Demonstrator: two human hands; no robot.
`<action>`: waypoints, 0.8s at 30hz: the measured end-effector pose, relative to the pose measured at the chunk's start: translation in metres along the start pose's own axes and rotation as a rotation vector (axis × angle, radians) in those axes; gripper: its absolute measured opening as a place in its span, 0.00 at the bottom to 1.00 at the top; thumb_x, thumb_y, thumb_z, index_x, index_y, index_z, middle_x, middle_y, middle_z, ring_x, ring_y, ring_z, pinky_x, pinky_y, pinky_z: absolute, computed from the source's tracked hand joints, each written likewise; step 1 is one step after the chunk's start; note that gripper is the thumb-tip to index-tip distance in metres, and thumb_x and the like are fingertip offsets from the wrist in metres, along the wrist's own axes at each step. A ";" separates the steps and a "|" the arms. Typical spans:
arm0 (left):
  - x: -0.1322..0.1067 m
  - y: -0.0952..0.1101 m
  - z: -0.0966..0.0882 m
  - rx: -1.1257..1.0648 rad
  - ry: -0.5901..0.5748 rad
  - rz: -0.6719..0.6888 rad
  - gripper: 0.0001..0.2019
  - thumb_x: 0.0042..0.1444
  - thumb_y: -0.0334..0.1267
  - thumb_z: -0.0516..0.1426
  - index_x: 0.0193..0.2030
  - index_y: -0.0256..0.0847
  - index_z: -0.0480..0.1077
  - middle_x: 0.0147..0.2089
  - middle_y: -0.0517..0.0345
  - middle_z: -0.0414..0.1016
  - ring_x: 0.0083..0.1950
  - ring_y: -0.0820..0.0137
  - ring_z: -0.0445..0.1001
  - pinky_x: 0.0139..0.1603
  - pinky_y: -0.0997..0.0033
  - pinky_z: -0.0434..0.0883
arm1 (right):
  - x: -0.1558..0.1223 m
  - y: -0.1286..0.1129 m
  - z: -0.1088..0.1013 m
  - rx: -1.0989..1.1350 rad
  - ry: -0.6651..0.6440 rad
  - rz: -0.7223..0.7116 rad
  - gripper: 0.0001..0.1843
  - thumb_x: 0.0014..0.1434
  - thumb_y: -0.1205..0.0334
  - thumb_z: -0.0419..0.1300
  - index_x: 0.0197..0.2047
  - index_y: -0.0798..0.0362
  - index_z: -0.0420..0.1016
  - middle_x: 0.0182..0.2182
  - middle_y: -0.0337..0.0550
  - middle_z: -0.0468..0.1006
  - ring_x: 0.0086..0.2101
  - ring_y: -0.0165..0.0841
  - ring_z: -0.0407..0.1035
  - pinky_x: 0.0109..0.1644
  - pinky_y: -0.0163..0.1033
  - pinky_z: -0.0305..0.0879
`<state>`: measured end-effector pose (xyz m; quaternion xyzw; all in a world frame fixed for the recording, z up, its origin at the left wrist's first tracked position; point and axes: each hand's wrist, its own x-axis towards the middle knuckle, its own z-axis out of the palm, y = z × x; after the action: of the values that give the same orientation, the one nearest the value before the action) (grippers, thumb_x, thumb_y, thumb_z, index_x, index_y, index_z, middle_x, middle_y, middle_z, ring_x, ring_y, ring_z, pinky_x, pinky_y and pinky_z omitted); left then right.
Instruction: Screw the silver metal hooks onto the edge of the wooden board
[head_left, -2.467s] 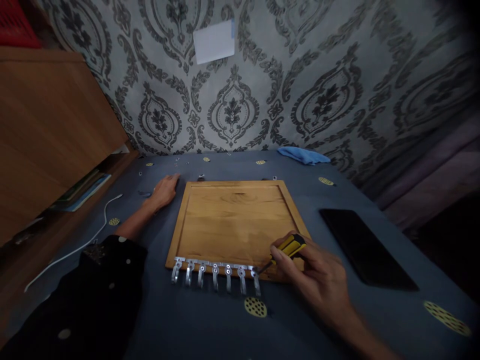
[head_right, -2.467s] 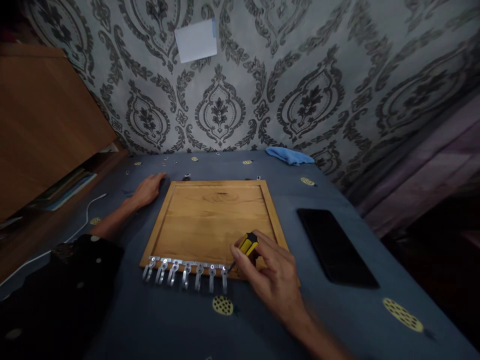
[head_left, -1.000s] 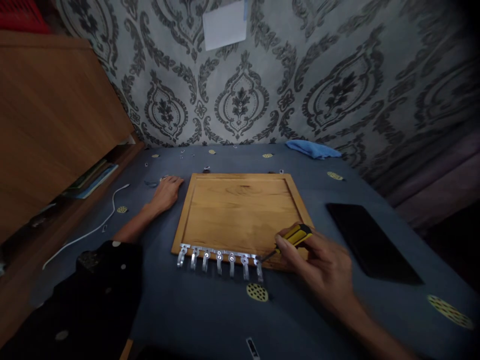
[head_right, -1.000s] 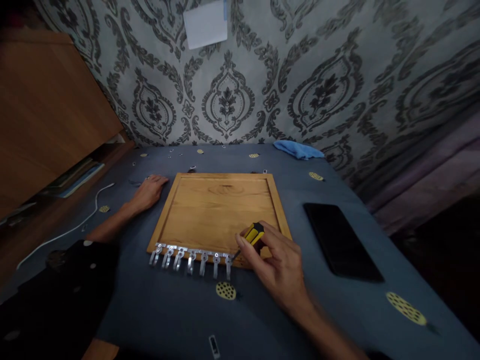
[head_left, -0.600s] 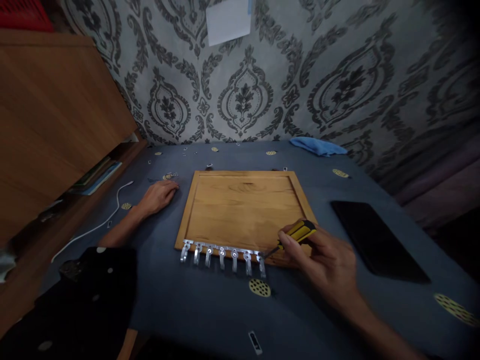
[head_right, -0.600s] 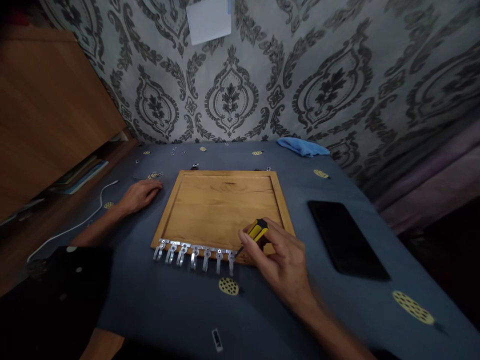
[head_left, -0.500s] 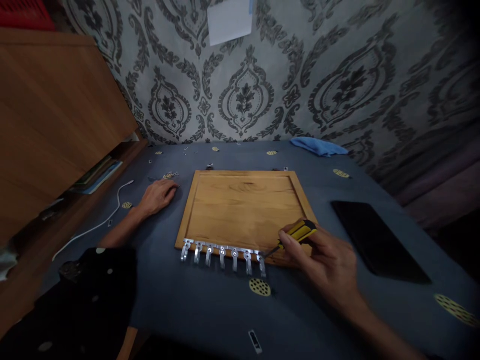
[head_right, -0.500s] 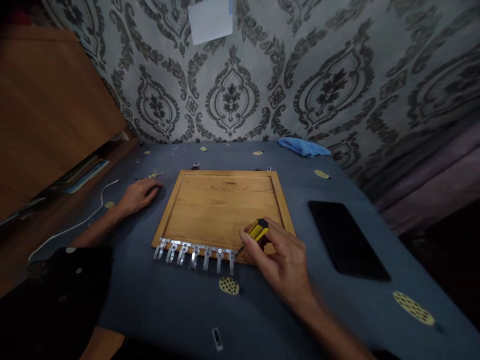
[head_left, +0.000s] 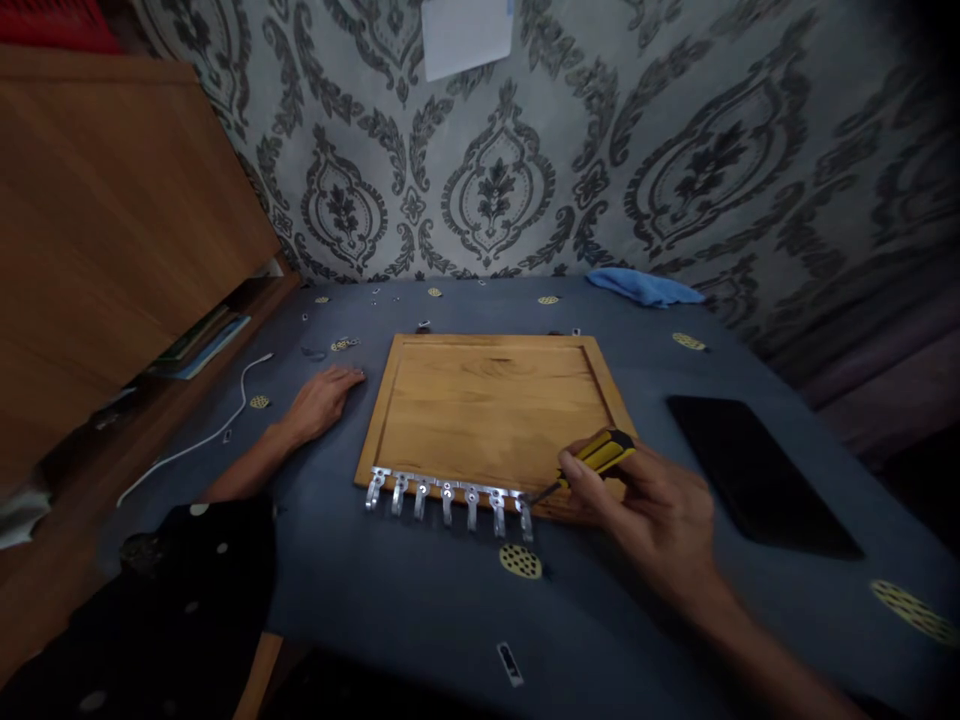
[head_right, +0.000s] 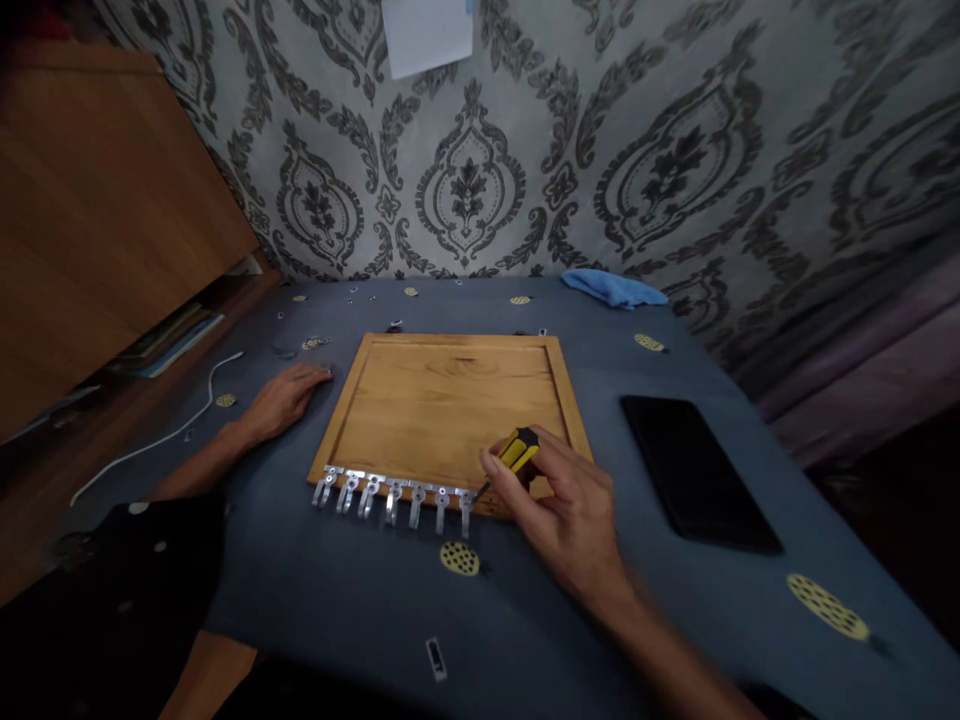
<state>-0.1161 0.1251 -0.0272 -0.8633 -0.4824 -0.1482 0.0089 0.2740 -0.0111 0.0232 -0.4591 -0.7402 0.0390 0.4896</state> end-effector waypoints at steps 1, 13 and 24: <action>-0.003 0.001 -0.001 0.000 0.001 0.001 0.20 0.63 0.30 0.46 0.56 0.42 0.73 0.59 0.50 0.77 0.60 0.61 0.74 0.64 0.52 0.70 | 0.000 0.000 0.000 -0.005 0.005 -0.008 0.19 0.67 0.56 0.59 0.24 0.49 0.67 0.19 0.36 0.74 0.17 0.27 0.64 0.20 0.35 0.56; -0.013 0.009 -0.014 -0.034 0.071 -0.079 0.19 0.64 0.31 0.45 0.57 0.39 0.70 0.55 0.45 0.75 0.59 0.58 0.72 0.62 0.50 0.70 | 0.000 0.002 0.000 0.009 0.004 -0.035 0.15 0.66 0.57 0.60 0.27 0.49 0.71 0.18 0.35 0.74 0.17 0.28 0.66 0.20 0.35 0.57; -0.020 0.009 -0.012 -0.118 0.083 -0.128 0.22 0.57 0.27 0.45 0.53 0.40 0.73 0.48 0.52 0.81 0.52 0.63 0.78 0.58 0.57 0.74 | -0.001 0.002 0.001 0.003 0.004 0.019 0.18 0.66 0.54 0.59 0.25 0.49 0.70 0.19 0.36 0.75 0.18 0.28 0.67 0.22 0.35 0.59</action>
<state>-0.1214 0.1017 -0.0202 -0.8230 -0.5260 -0.2121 -0.0314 0.2750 -0.0099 0.0210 -0.4656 -0.7347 0.0441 0.4915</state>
